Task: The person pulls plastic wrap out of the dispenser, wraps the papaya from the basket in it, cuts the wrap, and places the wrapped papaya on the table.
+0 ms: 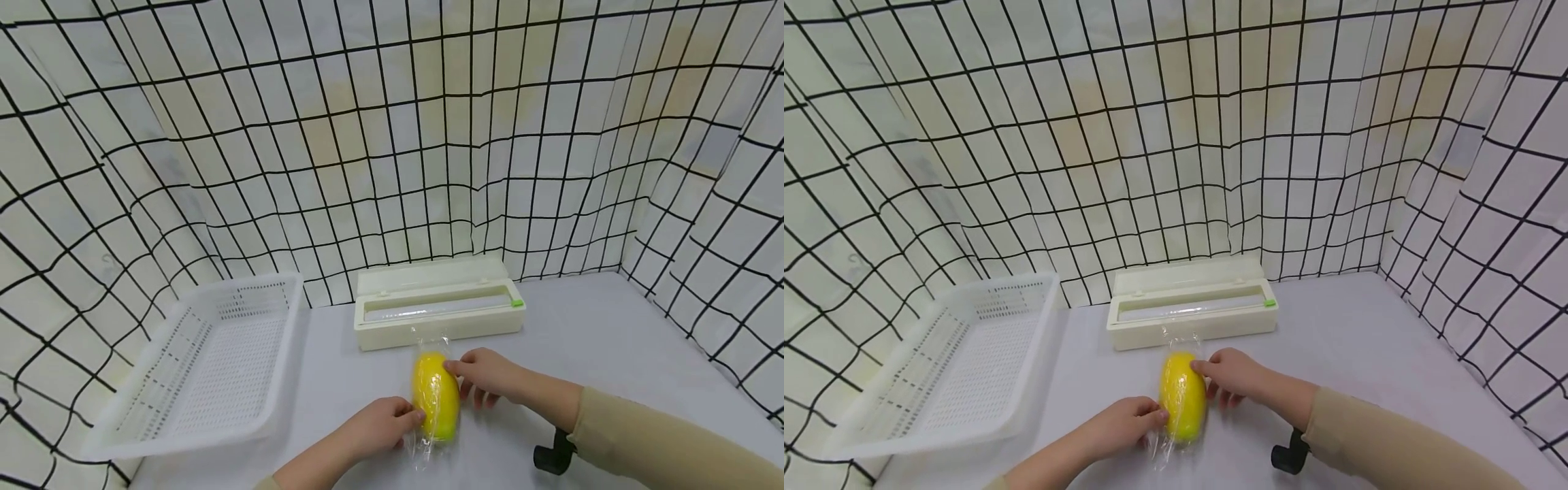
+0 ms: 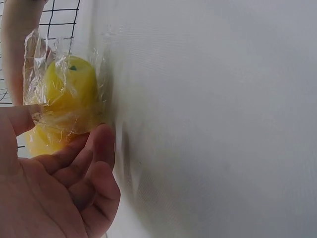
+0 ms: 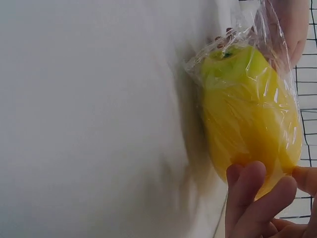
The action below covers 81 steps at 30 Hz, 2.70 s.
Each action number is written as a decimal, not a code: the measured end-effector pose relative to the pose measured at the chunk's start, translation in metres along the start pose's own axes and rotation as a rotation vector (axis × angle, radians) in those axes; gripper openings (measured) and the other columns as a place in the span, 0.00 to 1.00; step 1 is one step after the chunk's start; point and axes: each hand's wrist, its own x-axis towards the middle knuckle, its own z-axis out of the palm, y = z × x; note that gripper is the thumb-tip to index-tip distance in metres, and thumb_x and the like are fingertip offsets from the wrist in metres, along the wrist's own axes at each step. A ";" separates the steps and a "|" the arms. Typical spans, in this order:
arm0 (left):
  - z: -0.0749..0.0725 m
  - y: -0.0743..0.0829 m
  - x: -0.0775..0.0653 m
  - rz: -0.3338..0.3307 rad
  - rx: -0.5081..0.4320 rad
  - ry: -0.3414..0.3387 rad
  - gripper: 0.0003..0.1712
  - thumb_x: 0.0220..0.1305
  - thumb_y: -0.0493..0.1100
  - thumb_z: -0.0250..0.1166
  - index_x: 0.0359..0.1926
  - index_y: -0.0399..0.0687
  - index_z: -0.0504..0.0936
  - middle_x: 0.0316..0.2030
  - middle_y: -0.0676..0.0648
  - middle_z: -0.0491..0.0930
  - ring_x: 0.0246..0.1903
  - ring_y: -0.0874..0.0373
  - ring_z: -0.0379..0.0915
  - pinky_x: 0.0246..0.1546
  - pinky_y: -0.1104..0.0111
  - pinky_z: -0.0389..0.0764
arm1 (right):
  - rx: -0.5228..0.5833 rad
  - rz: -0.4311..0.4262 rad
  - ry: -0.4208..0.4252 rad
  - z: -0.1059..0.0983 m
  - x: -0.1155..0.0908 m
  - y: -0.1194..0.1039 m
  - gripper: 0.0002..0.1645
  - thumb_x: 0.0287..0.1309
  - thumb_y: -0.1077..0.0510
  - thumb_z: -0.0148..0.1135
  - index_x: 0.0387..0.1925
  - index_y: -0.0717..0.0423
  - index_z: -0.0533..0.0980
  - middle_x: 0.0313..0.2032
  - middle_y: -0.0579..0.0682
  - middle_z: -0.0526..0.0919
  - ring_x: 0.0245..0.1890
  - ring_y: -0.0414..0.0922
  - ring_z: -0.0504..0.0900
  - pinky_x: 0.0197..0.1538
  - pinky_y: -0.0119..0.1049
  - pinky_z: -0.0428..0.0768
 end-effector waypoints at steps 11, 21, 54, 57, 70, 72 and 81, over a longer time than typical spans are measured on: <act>0.000 -0.005 0.005 -0.053 -0.034 0.014 0.24 0.69 0.62 0.58 0.46 0.47 0.84 0.28 0.49 0.79 0.29 0.53 0.74 0.33 0.58 0.74 | -0.028 0.002 0.026 -0.004 0.007 0.004 0.30 0.65 0.32 0.54 0.42 0.55 0.79 0.27 0.50 0.82 0.21 0.47 0.79 0.23 0.35 0.78; -0.015 -0.017 -0.015 0.079 0.101 0.111 0.18 0.71 0.58 0.57 0.42 0.52 0.84 0.31 0.57 0.80 0.29 0.60 0.73 0.30 0.63 0.73 | -0.200 -0.198 0.087 -0.020 -0.023 -0.001 0.17 0.65 0.42 0.62 0.45 0.48 0.78 0.30 0.44 0.80 0.22 0.44 0.77 0.24 0.35 0.77; -0.002 -0.006 -0.004 1.070 1.277 0.334 0.06 0.65 0.49 0.67 0.41 0.61 0.78 0.43 0.61 0.75 0.40 0.64 0.69 0.38 0.74 0.69 | -1.294 -1.313 0.049 0.011 -0.039 0.020 0.10 0.63 0.45 0.66 0.42 0.38 0.75 0.40 0.36 0.72 0.36 0.35 0.68 0.37 0.19 0.68; 0.001 -0.006 -0.003 1.063 1.227 0.340 0.07 0.65 0.50 0.67 0.42 0.60 0.79 0.44 0.61 0.76 0.41 0.64 0.71 0.39 0.75 0.70 | -1.124 -1.312 0.075 0.009 -0.039 0.025 0.10 0.60 0.48 0.68 0.40 0.40 0.75 0.43 0.38 0.77 0.40 0.35 0.73 0.43 0.20 0.73; 0.003 -0.006 -0.001 0.983 1.240 0.310 0.15 0.63 0.48 0.70 0.48 0.64 0.75 0.46 0.59 0.74 0.45 0.62 0.69 0.45 0.74 0.71 | -0.808 -1.221 0.079 0.006 -0.038 0.030 0.17 0.58 0.51 0.71 0.48 0.44 0.75 0.47 0.39 0.78 0.45 0.33 0.77 0.55 0.24 0.75; 0.002 -0.005 0.000 0.966 1.236 0.300 0.15 0.62 0.48 0.71 0.47 0.64 0.76 0.45 0.60 0.75 0.45 0.63 0.69 0.45 0.74 0.71 | -0.884 -1.216 0.046 0.004 -0.037 0.028 0.21 0.59 0.49 0.70 0.52 0.43 0.74 0.51 0.39 0.78 0.50 0.34 0.76 0.57 0.27 0.74; -0.001 -0.010 0.006 0.924 0.981 0.368 0.10 0.63 0.44 0.69 0.45 0.59 0.80 0.46 0.60 0.78 0.47 0.65 0.73 0.46 0.74 0.75 | -1.204 -1.330 0.133 0.000 -0.025 0.024 0.18 0.63 0.49 0.67 0.52 0.42 0.73 0.51 0.42 0.76 0.51 0.40 0.73 0.54 0.29 0.75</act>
